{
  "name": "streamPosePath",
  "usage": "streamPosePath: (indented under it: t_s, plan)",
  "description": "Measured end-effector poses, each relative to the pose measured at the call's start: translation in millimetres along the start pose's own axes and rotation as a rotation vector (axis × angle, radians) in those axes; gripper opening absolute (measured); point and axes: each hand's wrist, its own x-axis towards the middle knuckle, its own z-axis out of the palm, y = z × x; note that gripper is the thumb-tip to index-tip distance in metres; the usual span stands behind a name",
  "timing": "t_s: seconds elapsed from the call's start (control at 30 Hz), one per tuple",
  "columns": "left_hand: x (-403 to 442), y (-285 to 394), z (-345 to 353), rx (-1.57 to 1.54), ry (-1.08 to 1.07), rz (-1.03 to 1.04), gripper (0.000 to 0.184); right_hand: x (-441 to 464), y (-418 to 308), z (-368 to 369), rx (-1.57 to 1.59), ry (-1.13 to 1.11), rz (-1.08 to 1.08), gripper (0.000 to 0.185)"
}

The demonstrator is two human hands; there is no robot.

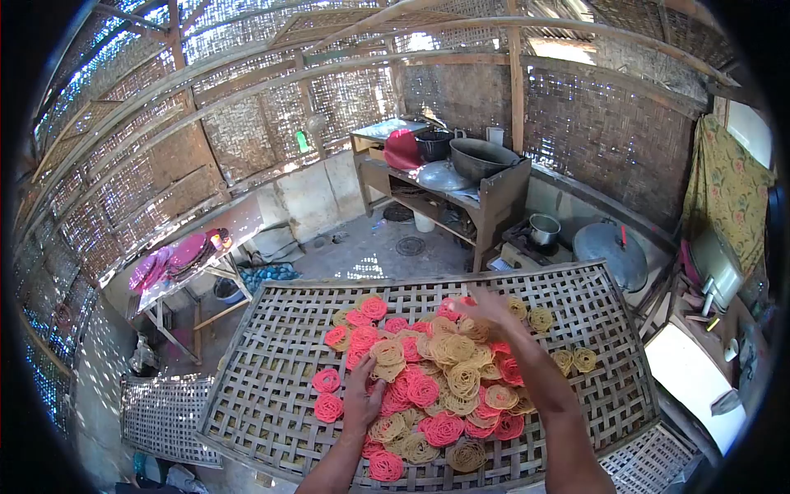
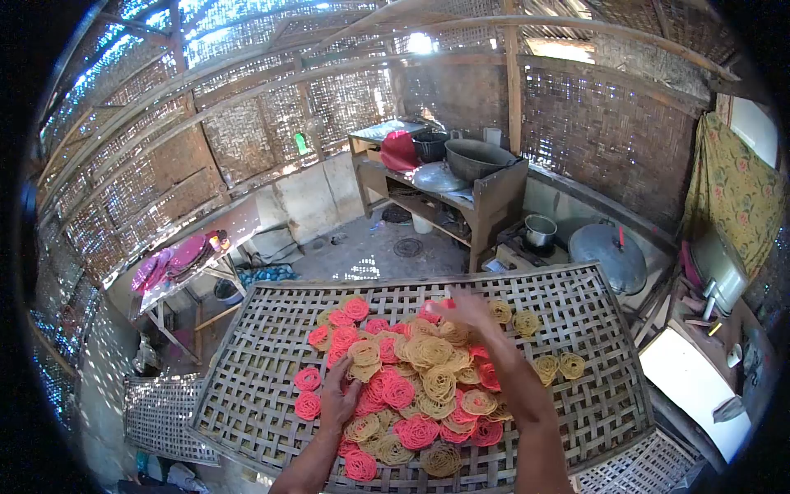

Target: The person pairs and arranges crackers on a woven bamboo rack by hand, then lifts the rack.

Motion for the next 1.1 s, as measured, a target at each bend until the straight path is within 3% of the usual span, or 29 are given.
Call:
streamPosePath:
  t_s: [0.07,0.17,0.27,0.33,0.43,0.5,0.6,0.7,0.73,0.83,0.93,0.97,1.0,1.03,1.1]
  plan:
    - [3.2,2.2,-3.0,0.022,-0.045,0.021,0.059,-17.7,5.7,42.6,-0.101,0.046,0.0,0.104]
    - [2.4,0.7,-2.7,0.015,-0.108,0.049,0.069,-51.5,-31.8,28.0,0.087,-0.072,-0.132,0.113]
    - [6.1,12.8,-1.1,-0.075,-0.134,0.072,0.074,-73.3,-53.4,42.0,0.045,-0.023,-0.166,0.108]
    - [7.0,37.5,-2.8,-0.149,-0.107,0.031,0.074,-83.0,-67.4,33.8,0.093,-0.077,-0.203,0.099]
    - [6.7,28.8,0.4,-0.001,-0.027,0.099,0.059,-99.9,-85.3,28.9,0.151,0.016,-0.241,0.074]
    - [9.0,28.7,2.4,-0.139,0.025,0.032,0.047,-99.9,-87.9,25.0,0.242,-0.026,-0.224,0.063]
    - [11.1,36.7,0.3,-0.104,0.118,0.085,0.038,-101.6,-94.5,20.8,0.209,0.163,-0.3,0.043]
    - [18.4,47.0,-7.6,-0.104,0.226,0.133,0.038,-111.7,-101.2,1.2,0.484,0.132,-0.307,0.034]
    - [20.4,50.4,-10.3,-0.131,0.262,0.132,0.039,-114.2,-105.1,-3.6,0.445,0.314,-0.428,0.028]
    - [30.0,56.6,-24.7,-0.105,0.268,0.223,0.048,-130.8,-122.1,-42.1,0.414,0.505,-0.515,0.024]
    - [31.1,64.8,-39.6,0.032,0.079,0.249,0.074,-147.6,-114.6,-62.9,0.283,0.448,-0.551,0.025]
    - [27.5,64.6,-43.9,-0.029,0.012,0.158,0.087,-150.7,-109.0,-65.3,0.269,0.42,-0.544,0.027]
    - [21.7,62.9,-47.5,-0.09,-0.055,0.068,0.1,-152.6,-96.3,-61.2,0.368,0.351,-0.423,0.045]
    - [15.6,59.2,-50.4,-0.152,-0.122,-0.022,0.114,-153.5,-76.1,-55.0,0.23,0.388,-0.415,0.058]
    - [1.3,44.8,-59.8,0.035,-0.202,-0.009,0.135,-154.3,-28.0,-36.7,-0.047,0.46,-0.398,0.086]
